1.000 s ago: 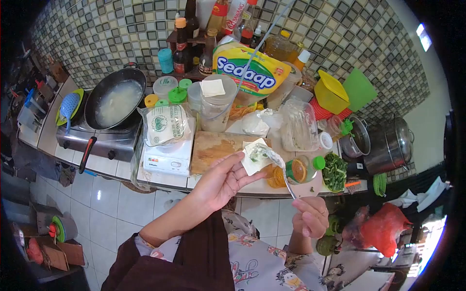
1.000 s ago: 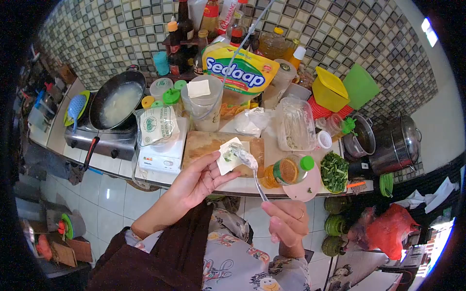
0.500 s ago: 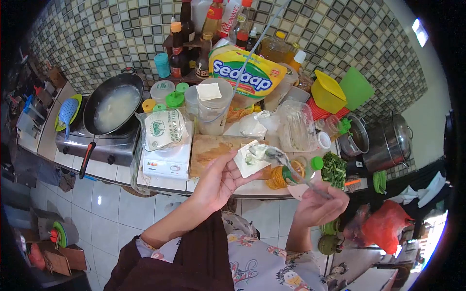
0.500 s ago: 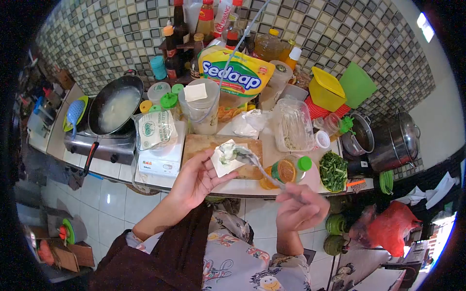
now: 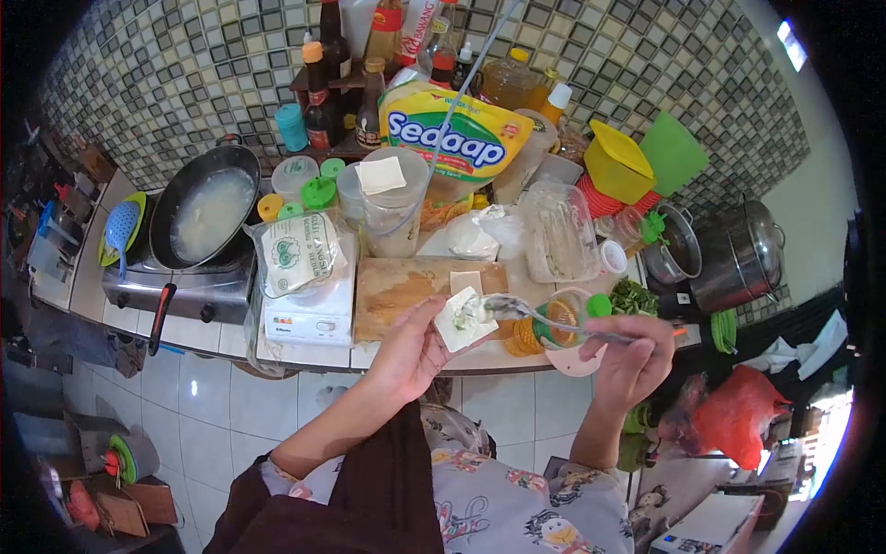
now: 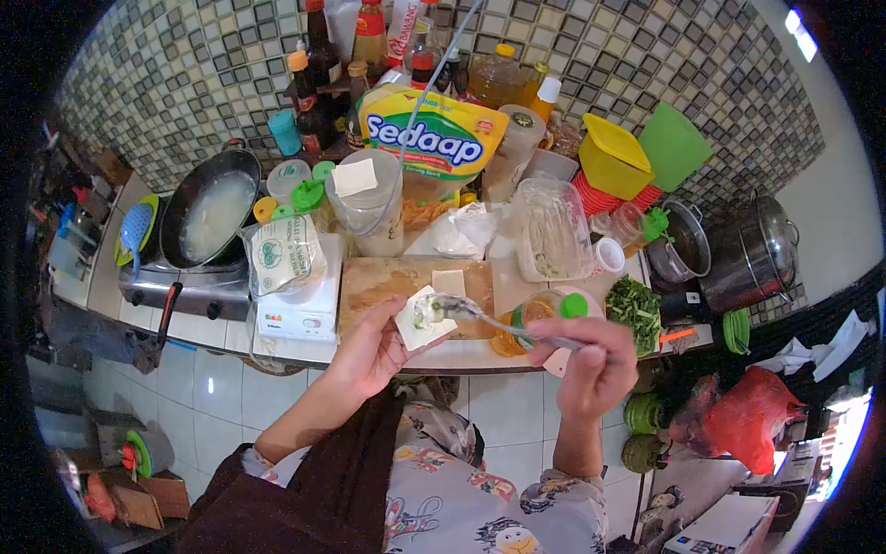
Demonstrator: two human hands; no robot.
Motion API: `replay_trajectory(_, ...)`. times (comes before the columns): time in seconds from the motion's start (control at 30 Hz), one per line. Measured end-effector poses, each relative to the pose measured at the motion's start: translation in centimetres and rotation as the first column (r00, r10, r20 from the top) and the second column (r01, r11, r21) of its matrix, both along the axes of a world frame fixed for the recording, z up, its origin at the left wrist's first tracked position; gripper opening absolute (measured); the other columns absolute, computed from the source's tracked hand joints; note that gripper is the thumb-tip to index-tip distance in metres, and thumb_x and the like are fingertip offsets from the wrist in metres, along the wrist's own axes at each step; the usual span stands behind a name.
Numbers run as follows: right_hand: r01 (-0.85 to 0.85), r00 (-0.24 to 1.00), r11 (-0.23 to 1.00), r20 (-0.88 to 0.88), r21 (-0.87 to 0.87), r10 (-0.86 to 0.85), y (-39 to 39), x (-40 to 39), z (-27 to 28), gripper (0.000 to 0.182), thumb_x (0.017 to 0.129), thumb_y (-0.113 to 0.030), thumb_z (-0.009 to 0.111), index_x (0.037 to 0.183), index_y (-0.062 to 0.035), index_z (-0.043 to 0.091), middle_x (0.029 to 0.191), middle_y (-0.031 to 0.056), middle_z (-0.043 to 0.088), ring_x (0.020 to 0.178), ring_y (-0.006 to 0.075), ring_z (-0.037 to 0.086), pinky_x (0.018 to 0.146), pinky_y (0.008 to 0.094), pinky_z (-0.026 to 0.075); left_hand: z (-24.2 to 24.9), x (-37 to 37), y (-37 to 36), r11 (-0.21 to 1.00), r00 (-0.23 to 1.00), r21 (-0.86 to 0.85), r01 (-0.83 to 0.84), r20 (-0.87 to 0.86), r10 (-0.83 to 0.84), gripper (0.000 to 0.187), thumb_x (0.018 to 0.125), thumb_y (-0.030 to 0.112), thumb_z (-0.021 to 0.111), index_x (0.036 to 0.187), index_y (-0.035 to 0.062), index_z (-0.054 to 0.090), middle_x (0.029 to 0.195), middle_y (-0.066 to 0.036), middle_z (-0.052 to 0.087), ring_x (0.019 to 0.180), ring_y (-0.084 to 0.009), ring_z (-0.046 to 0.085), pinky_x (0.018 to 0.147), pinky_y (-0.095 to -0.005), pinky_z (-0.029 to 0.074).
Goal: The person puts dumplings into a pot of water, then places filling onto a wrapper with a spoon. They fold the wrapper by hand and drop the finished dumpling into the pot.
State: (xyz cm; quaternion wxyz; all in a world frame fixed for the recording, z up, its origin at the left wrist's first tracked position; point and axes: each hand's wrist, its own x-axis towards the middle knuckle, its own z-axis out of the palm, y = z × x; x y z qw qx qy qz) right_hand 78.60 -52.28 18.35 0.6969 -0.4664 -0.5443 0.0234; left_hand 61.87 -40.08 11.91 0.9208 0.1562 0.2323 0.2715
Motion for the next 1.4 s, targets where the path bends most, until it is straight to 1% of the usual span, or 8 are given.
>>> replay_trajectory(0.13, -0.076, 0.896, 0.996, 0.436, -0.036, 0.084, 0.3, -0.2, 0.4, 0.033, 0.092, -0.028, 0.040, 0.090, 0.0032, 0.051, 0.073, 0.0185, 0.063, 0.049, 0.0177, 0.058, 0.046, 0.0257, 0.047, -0.2, 0.0, 0.1, 1.000, 1.000, 0.015, -0.009, 0.004, 0.009, 0.024, 0.090, 0.014, 0.040, 0.105, -0.0037, 0.044, 0.107, -0.018, 0.054, 0.097, -0.0278, 0.057, 0.087, -0.0384, 0.048)
replay_trajectory(0.27, -0.105, 0.878, 0.994, 0.472, 0.023, 0.082, 0.3, -0.1, 0.1, 0.033, 0.092, -0.027, 0.040, 0.089, 0.0036, 0.052, 0.072, 0.0177, 0.063, 0.051, 0.0189, 0.059, 0.045, 0.0262, 0.047, 0.1, 0.0, 0.0, 0.999, 0.999, 0.018, -0.032, -0.034, 0.032, 0.024, 0.090, 0.015, 0.039, 0.105, -0.0029, 0.044, 0.105, -0.018, 0.055, 0.096, -0.0277, 0.058, 0.085, -0.0372, 0.049)
replay_trajectory(0.5, 0.307, 0.945, 0.946, -0.149, 0.103, -0.291, -0.7, 6.4, 1.2, 0.027, 0.092, -0.024, 0.038, 0.099, 0.0015, 0.047, 0.080, 0.0178, 0.060, 0.044, 0.0171, 0.051, 0.043, 0.0240, 0.043, -1.3, -0.5, 0.9, 1.000, 0.998, 0.020, -0.014, -0.058, 0.015, 0.029, 0.091, 0.017, 0.037, 0.109, -0.0048, 0.043, 0.108, -0.022, 0.054, 0.100, -0.0297, 0.055, 0.085, -0.0366, 0.048)
replay_trajectory(0.57, 0.402, 0.834, 0.915, -0.402, -0.028, -0.379, 0.2, 9.3, 0.5, 0.024, 0.092, -0.019, 0.040, 0.105, 0.0004, 0.044, 0.083, 0.0177, 0.060, 0.049, 0.0159, 0.053, 0.045, 0.0234, 0.044, -2.7, -0.9, 1.2, 1.000, 0.998, -0.003, 0.012, -0.063, -0.012, 0.034, 0.091, 0.019, 0.037, 0.112, -0.0075, 0.040, 0.110, -0.024, 0.052, 0.102, -0.0311, 0.054, 0.087, -0.0367, 0.047)
replay_trajectory(0.67, 0.385, 0.769, 0.902, -0.473, -0.195, -0.430, 2.1, 14.0, -5.1, 0.025, 0.090, -0.011, 0.041, 0.112, -0.0009, 0.037, 0.085, 0.0184, 0.059, 0.058, 0.0170, 0.057, 0.049, 0.0248, 0.047, -2.6, -1.4, 1.5, 0.998, 0.997, -0.020, 0.065, -0.040, -0.066, 0.038, 0.091, 0.021, 0.036, 0.114, -0.0088, 0.038, 0.111, -0.026, 0.051, 0.103, -0.0324, 0.053, 0.088, -0.0379, 0.046)
replay_trajectory(1.1, 0.240, 0.855, 0.791, -0.264, -0.563, -0.447, 3.1, 17.7, -15.7, 0.028, 0.088, -0.006, 0.041, 0.114, 0.0025, 0.036, 0.090, 0.0182, 0.058, 0.069, 0.0191, 0.061, 0.065, 0.0279, 0.052, -0.5, -4.2, 2.4, 0.998, 0.998, -0.001, -0.058, -0.025, 0.058, 0.037, 0.093, 0.025, 0.032, 0.114, -0.0044, 0.038, 0.116, -0.023, 0.047, 0.109, -0.0337, 0.048, 0.092, -0.0401, 0.043)
replay_trajectory(1.27, 0.464, 0.832, 0.788, -0.106, -0.405, -0.544, 3.1, 18.5, -15.4, 0.021, 0.090, -0.014, 0.044, 0.099, 0.0022, 0.055, 0.087, 0.0070, 0.061, 0.067, 0.0130, 0.059, 0.062, 0.0248, 0.048, -0.2, -5.6, 2.3, 0.997, 0.997, 0.026, -0.068, 0.047, 0.066, 0.043, 0.093, 0.027, 0.033, 0.119, -0.0068, 0.034, 0.122, -0.022, 0.043, 0.114, -0.0329, 0.043, 0.094, -0.0399, 0.041)
replay_trajectory(1.4, 0.587, 0.754, 0.772, -0.181, -0.245, -0.631, 3.0, 14.2, -7.4, 0.026, 0.091, -0.016, 0.042, 0.104, 0.0033, 0.053, 0.091, 0.0106, 0.060, 0.069, 0.0124, 0.057, 0.064, 0.0237, 0.047, 0.4, -6.4, 2.1, 0.996, 0.995, 0.063, -0.067, 0.072, 0.062, 0.045, 0.092, 0.027, 0.033, 0.122, -0.0073, 0.031, 0.124, -0.023, 0.041, 0.115, -0.0319, 0.043, 0.094, -0.0390, 0.041)
